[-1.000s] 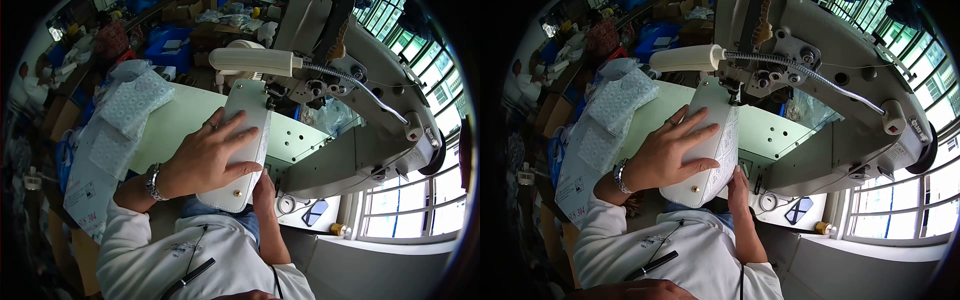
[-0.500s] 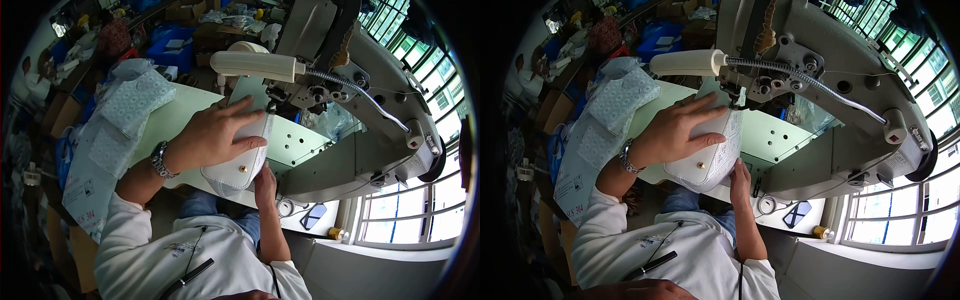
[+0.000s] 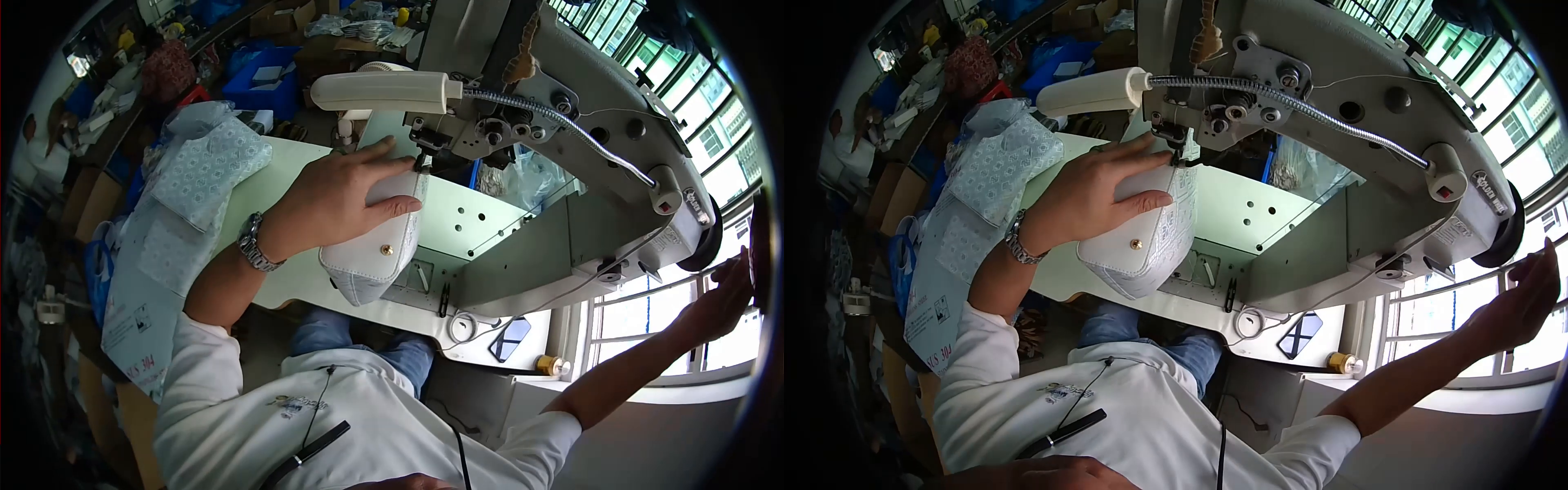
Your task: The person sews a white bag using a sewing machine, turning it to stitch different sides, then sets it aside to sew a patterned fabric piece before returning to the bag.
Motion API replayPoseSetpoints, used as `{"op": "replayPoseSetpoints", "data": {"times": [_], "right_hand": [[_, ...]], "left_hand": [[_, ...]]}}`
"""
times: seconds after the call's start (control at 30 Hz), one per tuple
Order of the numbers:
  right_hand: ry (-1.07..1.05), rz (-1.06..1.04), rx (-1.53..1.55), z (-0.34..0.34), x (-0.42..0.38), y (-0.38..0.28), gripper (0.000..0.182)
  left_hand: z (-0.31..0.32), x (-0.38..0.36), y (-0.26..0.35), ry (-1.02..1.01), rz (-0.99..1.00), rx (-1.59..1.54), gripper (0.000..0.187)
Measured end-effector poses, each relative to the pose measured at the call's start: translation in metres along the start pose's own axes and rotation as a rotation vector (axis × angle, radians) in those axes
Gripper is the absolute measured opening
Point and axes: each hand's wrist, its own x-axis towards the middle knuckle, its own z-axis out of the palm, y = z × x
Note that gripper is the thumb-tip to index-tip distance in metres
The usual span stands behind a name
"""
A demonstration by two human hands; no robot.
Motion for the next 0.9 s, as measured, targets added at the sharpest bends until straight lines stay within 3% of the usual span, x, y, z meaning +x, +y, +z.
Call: {"op": "replayPoseSetpoints", "data": {"times": [0.03,0.07,0.1,0.17,0.2,0.27,0.3,0.37,0.43,0.53,0.6,0.7,0.73,0.77,0.83,0.9], "right_hand": [[-0.073,-0.144,-0.132,0.018,0.058,0.063,0.035],[-0.228,-0.462,0.057,0.048,0.098,0.125,0.039],[-0.236,-0.454,0.053,0.078,0.120,0.180,0.039],[-1.183,0.329,0.170,0.115,0.141,0.249,0.053],[-1.048,0.503,0.175,0.106,0.126,0.215,0.054],[-0.664,0.378,0.085,0.081,0.082,0.162,0.057],[-0.574,0.580,0.237,0.069,0.057,0.151,0.058],[-0.145,0.555,0.128,0.046,-0.022,0.045,0.060],[-0.005,0.566,0.378,0.058,-0.090,0.099,0.067],[-0.063,0.538,0.307,0.059,-0.102,0.111,0.083],[-0.046,0.443,0.393,0.057,-0.074,0.150,0.076],[-0.261,0.578,0.519,0.050,-0.002,0.062,0.056],[-0.360,0.473,0.394,0.056,0.014,0.084,0.054],[-0.361,0.474,0.395,0.057,0.012,0.104,0.054],[-0.310,0.493,0.078,0.056,0.007,0.079,0.053],[-0.249,0.442,0.207,0.058,-0.007,0.062,0.053]], "left_hand": [[0.000,0.001,-0.001,-0.002,0.004,-0.004,0.062],[0.000,0.002,-0.002,0.006,0.011,0.002,0.062],[0.000,0.002,-0.003,0.010,0.020,0.010,0.062],[-0.001,0.004,0.000,0.000,0.012,-0.007,0.063],[-0.002,0.004,0.000,0.003,-0.001,-0.023,0.063],[-0.001,0.004,-0.001,0.013,0.007,-0.033,0.064],[-0.001,0.004,-0.003,0.021,0.015,-0.040,0.065],[-0.003,0.004,-0.002,0.020,0.010,-0.037,0.067],[-0.005,0.005,-0.001,0.020,0.010,-0.031,0.068],[-0.007,0.007,-0.003,-0.014,0.017,-0.055,0.071],[-0.005,0.007,-0.004,0.001,0.039,-0.045,0.071],[-0.005,0.006,-0.001,0.006,0.023,-0.039,0.070],[-0.006,0.006,0.000,0.006,0.023,-0.038,0.070],[-0.006,0.006,0.001,0.004,0.013,-0.037,0.069],[-0.006,0.007,0.002,0.000,0.003,-0.036,0.069],[-0.006,0.006,0.002,0.000,0.000,-0.033,0.069]]}}
